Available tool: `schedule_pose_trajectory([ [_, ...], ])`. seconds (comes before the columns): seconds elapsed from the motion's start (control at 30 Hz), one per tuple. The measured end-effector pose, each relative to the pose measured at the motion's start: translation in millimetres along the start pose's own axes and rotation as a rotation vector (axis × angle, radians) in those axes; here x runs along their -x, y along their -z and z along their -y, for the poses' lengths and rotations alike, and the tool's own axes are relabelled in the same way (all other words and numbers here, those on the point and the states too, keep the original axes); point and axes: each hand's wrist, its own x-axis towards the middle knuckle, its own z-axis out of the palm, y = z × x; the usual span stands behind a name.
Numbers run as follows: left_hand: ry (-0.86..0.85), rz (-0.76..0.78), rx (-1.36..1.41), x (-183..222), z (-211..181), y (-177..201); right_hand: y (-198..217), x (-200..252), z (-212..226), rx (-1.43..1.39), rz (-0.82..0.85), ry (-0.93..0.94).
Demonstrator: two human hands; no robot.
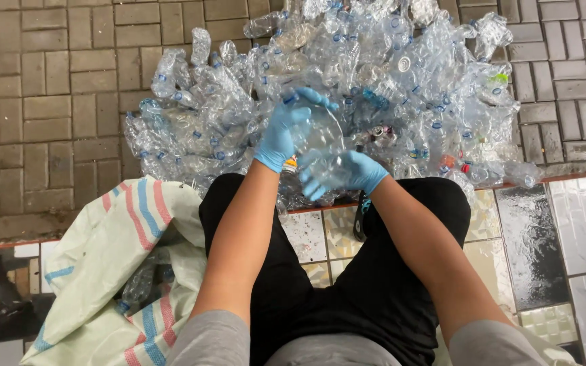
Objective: Sorting plastic bottles by removing caps and placing them into a collection bag
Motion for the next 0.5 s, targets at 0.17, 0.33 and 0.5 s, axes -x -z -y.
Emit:
schedule_pose_trajectory([
  [0.17, 0.119, 0.093, 0.012, 12, -13, -12, 12, -12, -2, -0.078, 0.537, -0.081],
  [0.33, 0.261, 0.205, 0.232, 15, -23, -14, 6, -17, 13, 0.044, 0.396, -0.201],
  [0.5, 0.245, 0.335, 0.369, 5, -19, 1, 7, -10, -18, -0.118, 0.317, -0.173],
])
